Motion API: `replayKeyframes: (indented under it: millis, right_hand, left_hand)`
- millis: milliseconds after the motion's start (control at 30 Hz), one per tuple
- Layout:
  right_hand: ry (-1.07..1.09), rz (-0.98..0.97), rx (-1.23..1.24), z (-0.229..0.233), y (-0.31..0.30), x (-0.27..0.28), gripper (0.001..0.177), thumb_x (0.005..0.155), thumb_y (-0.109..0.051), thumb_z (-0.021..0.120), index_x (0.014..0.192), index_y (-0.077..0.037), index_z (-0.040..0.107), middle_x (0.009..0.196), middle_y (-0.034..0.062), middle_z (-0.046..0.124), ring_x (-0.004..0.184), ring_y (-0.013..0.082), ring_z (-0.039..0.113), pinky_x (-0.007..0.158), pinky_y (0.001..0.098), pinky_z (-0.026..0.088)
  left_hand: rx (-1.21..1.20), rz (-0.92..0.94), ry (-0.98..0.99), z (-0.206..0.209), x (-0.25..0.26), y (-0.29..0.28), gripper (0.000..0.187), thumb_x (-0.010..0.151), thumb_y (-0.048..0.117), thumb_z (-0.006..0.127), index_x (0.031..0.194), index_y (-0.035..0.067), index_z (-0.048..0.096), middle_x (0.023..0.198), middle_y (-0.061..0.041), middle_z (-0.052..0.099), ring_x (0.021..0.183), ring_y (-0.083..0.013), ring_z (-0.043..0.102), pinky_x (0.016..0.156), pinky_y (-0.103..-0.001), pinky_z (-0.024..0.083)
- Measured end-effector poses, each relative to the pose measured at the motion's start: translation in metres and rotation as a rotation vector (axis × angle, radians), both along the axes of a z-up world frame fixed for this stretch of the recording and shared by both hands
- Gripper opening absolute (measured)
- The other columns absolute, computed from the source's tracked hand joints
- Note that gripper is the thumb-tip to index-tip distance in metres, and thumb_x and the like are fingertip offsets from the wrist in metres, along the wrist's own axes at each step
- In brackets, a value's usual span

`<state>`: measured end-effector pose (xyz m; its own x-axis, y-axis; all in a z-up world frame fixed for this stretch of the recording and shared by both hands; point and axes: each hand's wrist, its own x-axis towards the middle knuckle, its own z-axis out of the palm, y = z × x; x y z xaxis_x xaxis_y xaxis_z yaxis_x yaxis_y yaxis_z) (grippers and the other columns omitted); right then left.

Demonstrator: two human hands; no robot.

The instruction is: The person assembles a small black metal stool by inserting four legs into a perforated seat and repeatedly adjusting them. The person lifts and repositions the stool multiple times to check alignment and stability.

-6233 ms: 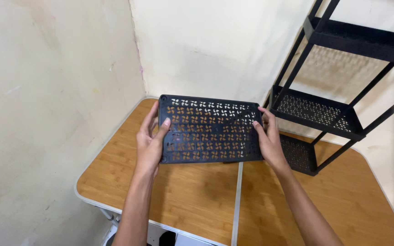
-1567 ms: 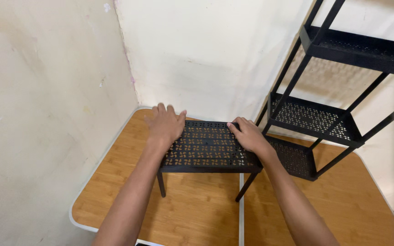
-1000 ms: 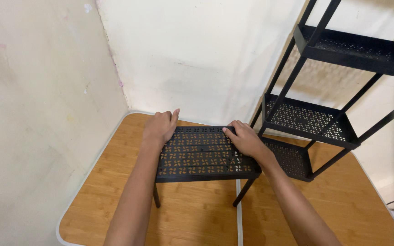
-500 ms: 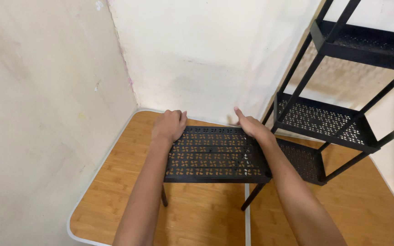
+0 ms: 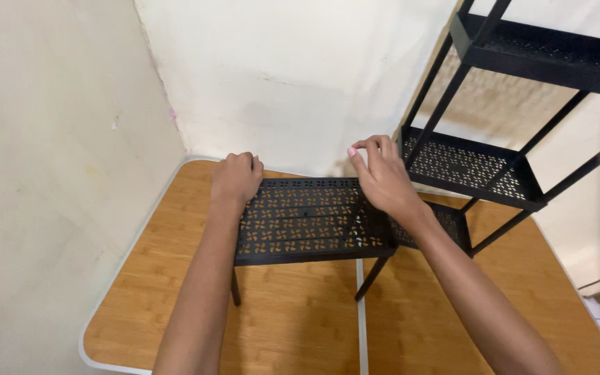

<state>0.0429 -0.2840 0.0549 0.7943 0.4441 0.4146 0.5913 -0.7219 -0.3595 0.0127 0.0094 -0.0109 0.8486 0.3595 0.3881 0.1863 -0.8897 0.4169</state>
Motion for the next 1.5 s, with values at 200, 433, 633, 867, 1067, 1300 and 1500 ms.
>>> replayKeyframes:
  millis: [200, 433, 633, 867, 1067, 1300, 1500]
  right_hand:
    - [-0.027, -0.032, 0.118, -0.024, -0.011, -0.051, 0.059, 0.108, -0.047, 0.037, 0.138, 0.003, 0.048, 0.141, 0.0239, 0.044, 0.135, 0.0381, 0.043, 0.114, 0.0507, 0.034]
    - [0.232, -0.111, 0.138, -0.047, -0.008, -0.045, 0.067, 0.104, -0.053, 0.042, 0.146, 0.0, 0.039, 0.15, 0.024, 0.037, 0.143, 0.0384, 0.036, 0.116, 0.0483, 0.034]
    - [0.364, -0.278, -0.017, -0.046, -0.005, -0.041, 0.064, 0.097, -0.057, 0.046, 0.152, -0.025, 0.037, 0.154, 0.0146, 0.037, 0.146, 0.0315, 0.036, 0.111, 0.0506, 0.041]
    - [0.358, -0.238, 0.065, -0.054, -0.004, -0.037, 0.069, 0.097, -0.058, 0.048, 0.154, -0.022, 0.035, 0.148, 0.0203, 0.048, 0.129, 0.0383, 0.057, 0.106, 0.0503, 0.047]
    - [0.416, -0.278, 0.006, -0.051, -0.003, -0.034, 0.069, 0.097, -0.059, 0.046, 0.155, -0.025, 0.031, 0.147, 0.0181, 0.052, 0.131, 0.0367, 0.056, 0.107, 0.0509, 0.046]
    - [0.441, -0.287, -0.009, -0.043, -0.006, -0.039, 0.068, 0.096, -0.062, 0.045, 0.154, -0.03, 0.031, 0.137, 0.0158, 0.062, 0.126, 0.0346, 0.061, 0.105, 0.0504, 0.048]
    - [0.489, -0.273, -0.011, -0.04, -0.005, -0.048, 0.066, 0.095, -0.064, 0.044, 0.154, -0.038, 0.033, 0.123, 0.016, 0.071, 0.118, 0.0358, 0.067, 0.101, 0.0502, 0.05]
  left_hand:
    - [-0.022, -0.01, -0.013, 0.003, -0.006, 0.003, 0.041, 0.099, 0.033, 0.05, 0.095, 0.002, 0.076, 0.091, -0.026, 0.072, 0.088, -0.0441, 0.07, 0.084, -0.054, 0.055]
    - [0.022, 0.015, -0.089, 0.004, -0.015, 0.001, 0.037, 0.099, 0.03, 0.053, 0.091, 0.002, 0.075, 0.086, -0.026, 0.072, 0.082, -0.0441, 0.07, 0.079, -0.054, 0.055]
    - [0.079, 0.005, -0.3, 0.021, -0.033, -0.007, 0.034, 0.102, 0.027, 0.052, 0.084, 0.002, 0.068, 0.082, -0.022, 0.071, 0.073, -0.0426, 0.069, 0.069, -0.053, 0.054]
    - [-0.049, -0.047, -0.33, 0.052, -0.084, -0.023, 0.042, 0.102, 0.035, 0.057, 0.119, -0.003, 0.059, 0.114, -0.022, 0.063, 0.109, -0.038, 0.056, 0.085, -0.053, 0.046]
    - [0.051, -0.012, -0.485, 0.028, -0.124, -0.049, 0.053, 0.101, 0.038, 0.058, 0.13, -0.006, 0.054, 0.116, -0.023, 0.055, 0.113, -0.0392, 0.05, 0.095, -0.052, 0.043]
    - [-0.058, 0.035, -0.446, 0.019, -0.134, -0.054, 0.044, 0.099, 0.029, 0.064, 0.123, -0.005, 0.052, 0.12, -0.024, 0.052, 0.115, -0.0424, 0.052, 0.097, -0.051, 0.045]
    - [-0.201, 0.088, -0.334, 0.006, -0.15, -0.056, 0.05, 0.094, 0.026, 0.065, 0.128, -0.005, 0.048, 0.123, -0.026, 0.049, 0.11, -0.044, 0.056, 0.086, -0.051, 0.05]
